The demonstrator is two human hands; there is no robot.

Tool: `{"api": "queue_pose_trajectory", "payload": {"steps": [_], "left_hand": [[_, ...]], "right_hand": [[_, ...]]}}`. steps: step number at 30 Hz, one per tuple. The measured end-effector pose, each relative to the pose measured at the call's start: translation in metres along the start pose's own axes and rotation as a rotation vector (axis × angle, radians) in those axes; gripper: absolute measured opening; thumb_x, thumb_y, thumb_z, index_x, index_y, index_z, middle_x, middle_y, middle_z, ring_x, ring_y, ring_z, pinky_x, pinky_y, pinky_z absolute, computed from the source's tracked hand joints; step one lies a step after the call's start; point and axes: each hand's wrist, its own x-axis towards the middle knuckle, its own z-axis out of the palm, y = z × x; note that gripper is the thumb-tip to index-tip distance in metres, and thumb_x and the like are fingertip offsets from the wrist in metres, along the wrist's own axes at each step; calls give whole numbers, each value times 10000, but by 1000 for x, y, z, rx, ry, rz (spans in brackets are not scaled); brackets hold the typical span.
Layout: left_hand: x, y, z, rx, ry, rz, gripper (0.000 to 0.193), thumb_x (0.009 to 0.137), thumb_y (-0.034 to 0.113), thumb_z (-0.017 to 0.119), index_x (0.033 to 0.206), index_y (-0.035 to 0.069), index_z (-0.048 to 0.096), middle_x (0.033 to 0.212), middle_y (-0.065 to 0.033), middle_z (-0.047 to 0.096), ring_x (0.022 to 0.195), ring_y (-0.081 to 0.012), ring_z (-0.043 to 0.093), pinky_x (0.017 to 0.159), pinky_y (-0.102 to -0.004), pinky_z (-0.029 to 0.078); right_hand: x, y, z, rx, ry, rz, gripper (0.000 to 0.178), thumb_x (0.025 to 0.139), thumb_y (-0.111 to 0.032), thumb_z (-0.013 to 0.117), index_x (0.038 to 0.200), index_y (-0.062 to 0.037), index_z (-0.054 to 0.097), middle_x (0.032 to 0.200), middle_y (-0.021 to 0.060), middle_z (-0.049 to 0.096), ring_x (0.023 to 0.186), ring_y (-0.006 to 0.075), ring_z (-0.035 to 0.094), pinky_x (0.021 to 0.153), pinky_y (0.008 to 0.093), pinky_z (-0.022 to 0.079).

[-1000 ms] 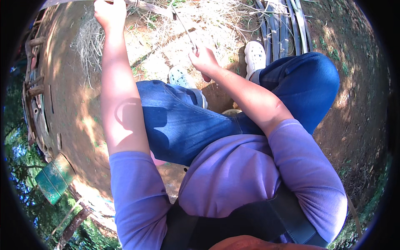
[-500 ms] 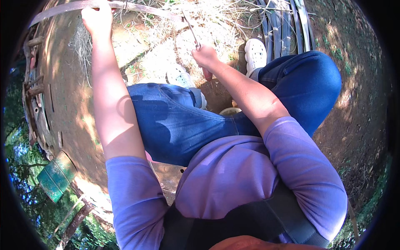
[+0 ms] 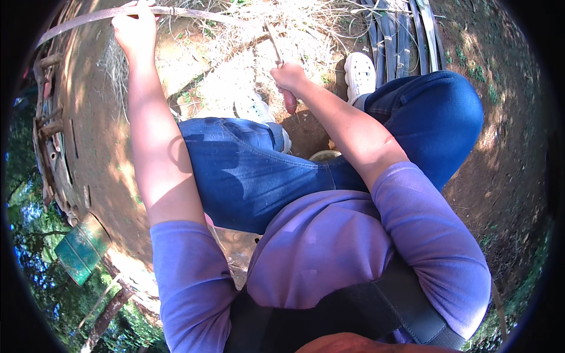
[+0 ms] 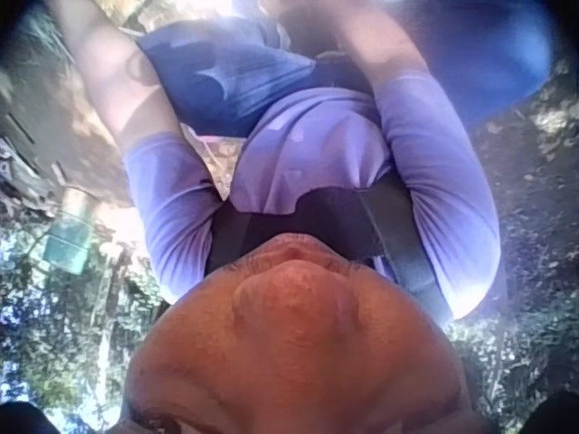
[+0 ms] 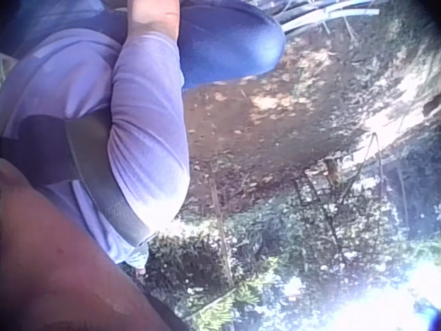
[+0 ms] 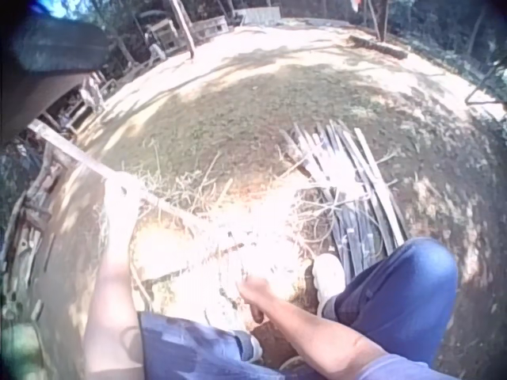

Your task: The person uses a blade to shave and strip thin layers from a piece of bamboo by hand.

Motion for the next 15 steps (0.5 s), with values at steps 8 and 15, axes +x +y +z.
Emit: {"api": "queue_pose_trajectory", "payload": {"steps": [8,15], "left_hand": [[0,20,10,92,21,13,253,949,111,612,1049,-122,621,949,-166,734,814,-186,720,676,-295,646],[1,2,0,-5,17,-17,265,946,105,612,1035,-145,606,952,-193,725,815,-204,724,666,-300,648]], "right_hand": [[23,47,18,-92,221,-19,234,878,-219,598,805,-7,666,707,160,687,641,270,683,679,423,549],[20,26,-1,66,-63,120,184,922,-150,580,1014,4,620,757,118,631,607,202,635,512,362,556]]}}
